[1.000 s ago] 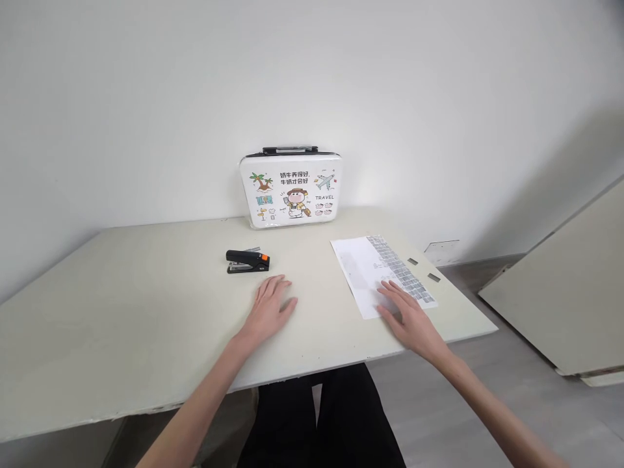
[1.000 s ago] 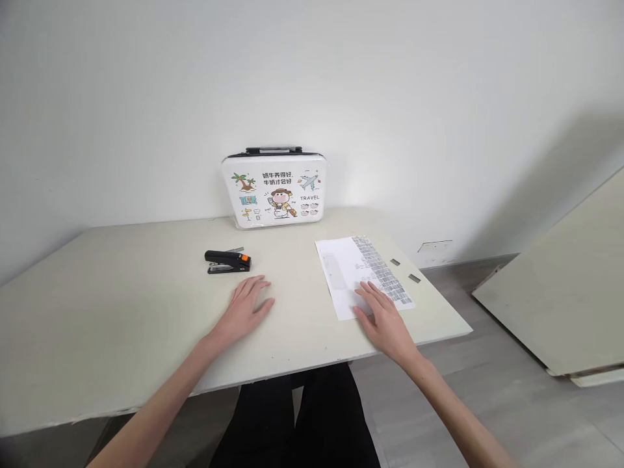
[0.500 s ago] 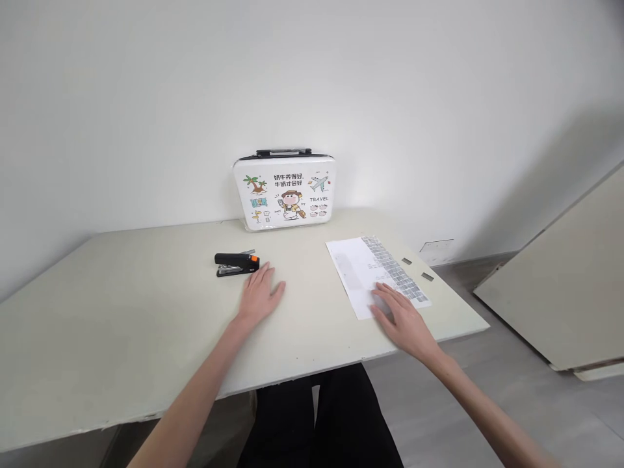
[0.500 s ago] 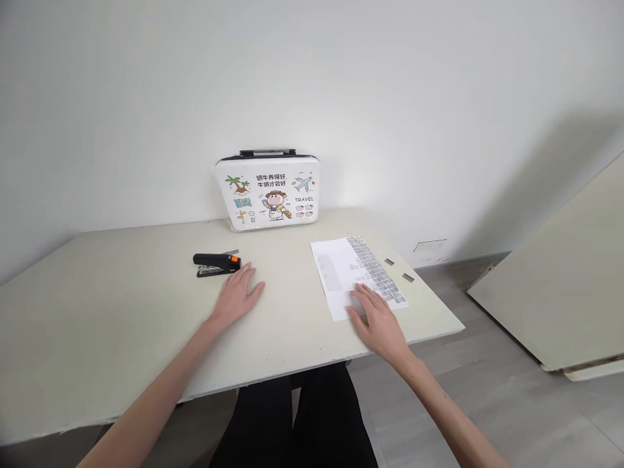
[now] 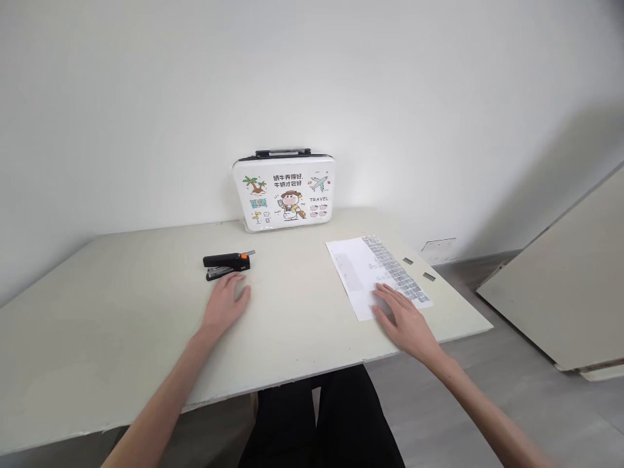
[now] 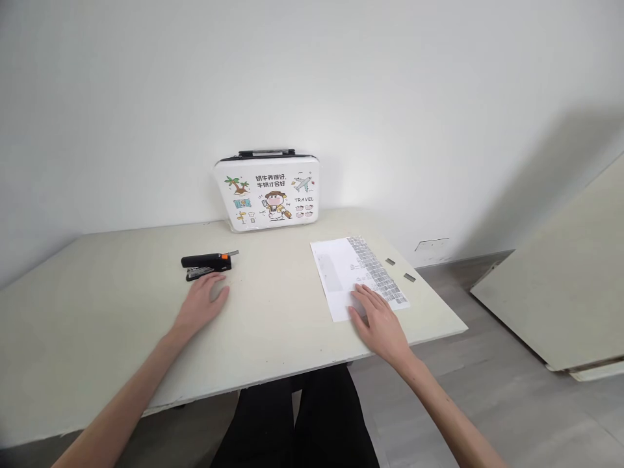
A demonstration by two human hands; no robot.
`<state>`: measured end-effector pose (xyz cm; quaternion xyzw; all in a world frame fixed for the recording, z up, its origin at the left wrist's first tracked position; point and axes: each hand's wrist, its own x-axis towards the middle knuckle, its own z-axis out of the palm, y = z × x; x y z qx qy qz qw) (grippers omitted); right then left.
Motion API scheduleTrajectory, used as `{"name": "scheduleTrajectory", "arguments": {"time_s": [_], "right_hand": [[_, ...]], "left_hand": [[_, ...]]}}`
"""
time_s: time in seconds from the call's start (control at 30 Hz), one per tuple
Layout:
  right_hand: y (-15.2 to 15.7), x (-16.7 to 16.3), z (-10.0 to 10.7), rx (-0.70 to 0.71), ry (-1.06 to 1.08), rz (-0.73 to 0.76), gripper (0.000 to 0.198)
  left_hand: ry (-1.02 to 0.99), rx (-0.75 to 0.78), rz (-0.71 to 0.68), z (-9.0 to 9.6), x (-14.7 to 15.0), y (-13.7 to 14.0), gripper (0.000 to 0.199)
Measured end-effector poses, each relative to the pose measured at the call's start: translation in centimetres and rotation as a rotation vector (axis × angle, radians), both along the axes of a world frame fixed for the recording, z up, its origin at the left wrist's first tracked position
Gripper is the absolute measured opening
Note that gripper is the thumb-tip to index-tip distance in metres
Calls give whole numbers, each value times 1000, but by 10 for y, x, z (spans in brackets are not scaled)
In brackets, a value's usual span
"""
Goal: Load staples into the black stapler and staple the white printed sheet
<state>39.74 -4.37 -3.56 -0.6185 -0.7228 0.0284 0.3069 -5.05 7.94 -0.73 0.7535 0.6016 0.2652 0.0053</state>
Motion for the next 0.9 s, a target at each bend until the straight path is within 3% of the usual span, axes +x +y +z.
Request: {"name": "scheduleTrajectory", "arguments": {"time_s": [0.1,0.23,0.53,0.9], "right_hand": [[0,1,-1,-13,-6,-10,45],[0,1,-1,-23,-6,-15,44],[-1,0,0,-13,-7,-13,45],[-2,-1,0,-8,-4,-9,44]], "left_hand": [[9,1,119,-1,-20,-1,48],[69,-22,163,1,-30,1,51],[153,-49,-78,3,-28,-2,50],[181,-57,-70,2,-31,1,55]]}}
